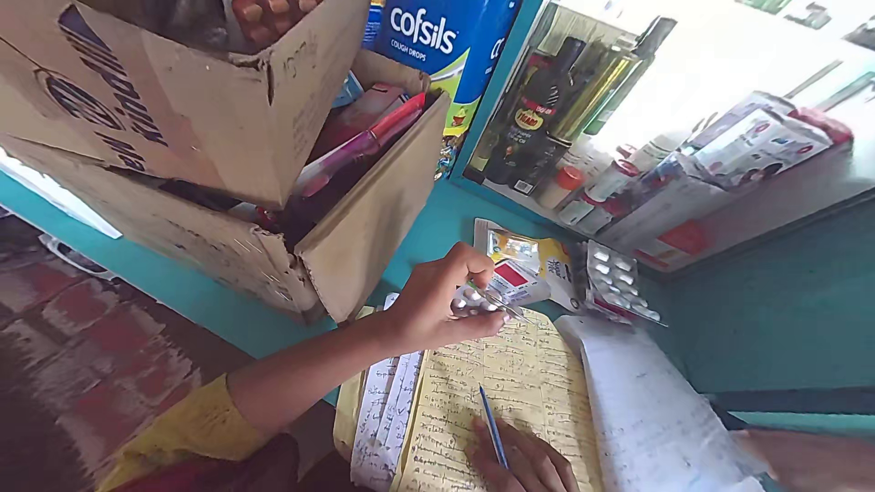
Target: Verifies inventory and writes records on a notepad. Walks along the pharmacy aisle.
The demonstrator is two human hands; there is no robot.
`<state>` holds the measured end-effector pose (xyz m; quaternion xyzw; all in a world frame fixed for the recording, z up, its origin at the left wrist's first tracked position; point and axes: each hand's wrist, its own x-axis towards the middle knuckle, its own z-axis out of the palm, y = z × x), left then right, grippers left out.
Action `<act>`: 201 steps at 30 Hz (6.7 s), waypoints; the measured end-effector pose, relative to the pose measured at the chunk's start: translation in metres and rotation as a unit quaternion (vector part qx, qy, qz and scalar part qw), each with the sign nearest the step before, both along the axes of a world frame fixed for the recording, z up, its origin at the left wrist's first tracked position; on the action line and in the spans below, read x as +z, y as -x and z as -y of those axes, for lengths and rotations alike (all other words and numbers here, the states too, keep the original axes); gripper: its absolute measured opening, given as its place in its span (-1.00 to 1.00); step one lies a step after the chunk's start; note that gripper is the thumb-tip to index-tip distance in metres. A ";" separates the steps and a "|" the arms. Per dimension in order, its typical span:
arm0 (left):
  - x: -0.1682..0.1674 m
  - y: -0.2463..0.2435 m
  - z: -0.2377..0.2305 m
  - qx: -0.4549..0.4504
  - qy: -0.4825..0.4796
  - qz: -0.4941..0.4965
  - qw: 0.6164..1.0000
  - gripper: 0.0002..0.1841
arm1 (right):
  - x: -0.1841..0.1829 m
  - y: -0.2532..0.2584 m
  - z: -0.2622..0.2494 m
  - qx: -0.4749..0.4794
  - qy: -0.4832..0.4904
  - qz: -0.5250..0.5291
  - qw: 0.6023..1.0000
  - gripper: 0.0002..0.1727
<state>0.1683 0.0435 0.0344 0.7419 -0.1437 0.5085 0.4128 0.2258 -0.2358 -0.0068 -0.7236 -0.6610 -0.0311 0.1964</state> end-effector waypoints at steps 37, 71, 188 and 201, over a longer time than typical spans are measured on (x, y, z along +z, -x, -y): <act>0.014 -0.003 -0.009 0.108 0.049 -0.100 0.988 -0.37 | 0.001 -0.009 0.008 0.012 -0.040 -0.121 0.992 -0.08; 0.010 -0.005 -0.005 0.091 0.048 -0.131 0.986 -0.61 | 0.001 -0.017 0.018 -0.162 -0.013 -0.011 0.987 -0.39; -0.033 0.132 0.057 0.188 0.027 -0.323 0.927 -0.69 | 0.008 0.002 0.012 0.091 -0.134 -0.265 0.951 -0.85; -0.056 0.123 0.042 0.020 0.073 -0.282 0.956 -0.64 | 0.000 -0.008 0.008 0.086 -0.119 -0.466 0.872 -0.77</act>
